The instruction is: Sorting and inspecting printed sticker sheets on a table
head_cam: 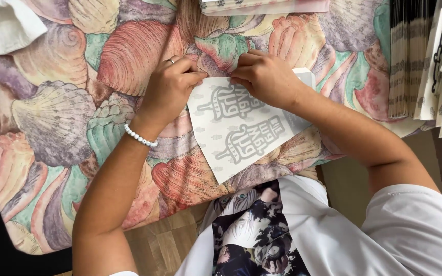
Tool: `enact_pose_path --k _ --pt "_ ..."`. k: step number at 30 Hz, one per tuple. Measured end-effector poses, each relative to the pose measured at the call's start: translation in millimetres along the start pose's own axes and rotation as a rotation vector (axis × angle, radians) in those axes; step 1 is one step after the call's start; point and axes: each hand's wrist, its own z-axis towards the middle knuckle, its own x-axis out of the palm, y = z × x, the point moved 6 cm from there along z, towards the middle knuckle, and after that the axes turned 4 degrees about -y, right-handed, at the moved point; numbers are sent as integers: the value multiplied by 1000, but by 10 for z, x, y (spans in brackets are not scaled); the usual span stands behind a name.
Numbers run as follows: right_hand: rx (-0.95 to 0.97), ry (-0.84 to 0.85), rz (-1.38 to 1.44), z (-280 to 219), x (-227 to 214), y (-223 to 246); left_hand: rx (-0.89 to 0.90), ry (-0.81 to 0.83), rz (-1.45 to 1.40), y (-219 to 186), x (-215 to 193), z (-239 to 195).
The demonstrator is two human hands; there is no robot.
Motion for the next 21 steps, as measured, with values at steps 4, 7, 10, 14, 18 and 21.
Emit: enact_pose_path --k 4,7,10,14,18,21 --pt "-27 4 -4 -6 -38 59 43 -22 31 -57 -16 2" --pt "-20 40 -84 10 -88 69 35 19 98 -62 18 -27" --pt "-72 136 -133 31 -136 85 42 -1 99 -75 -10 -41" --pt "-111 305 -185 60 -142 25 84 59 232 -88 -50 -43" --pt "-56 421 -91 139 -156 -9 140 41 284 -87 -78 -56" --pt "-138 429 -172 135 -128 -34 145 28 246 -110 -110 -48"
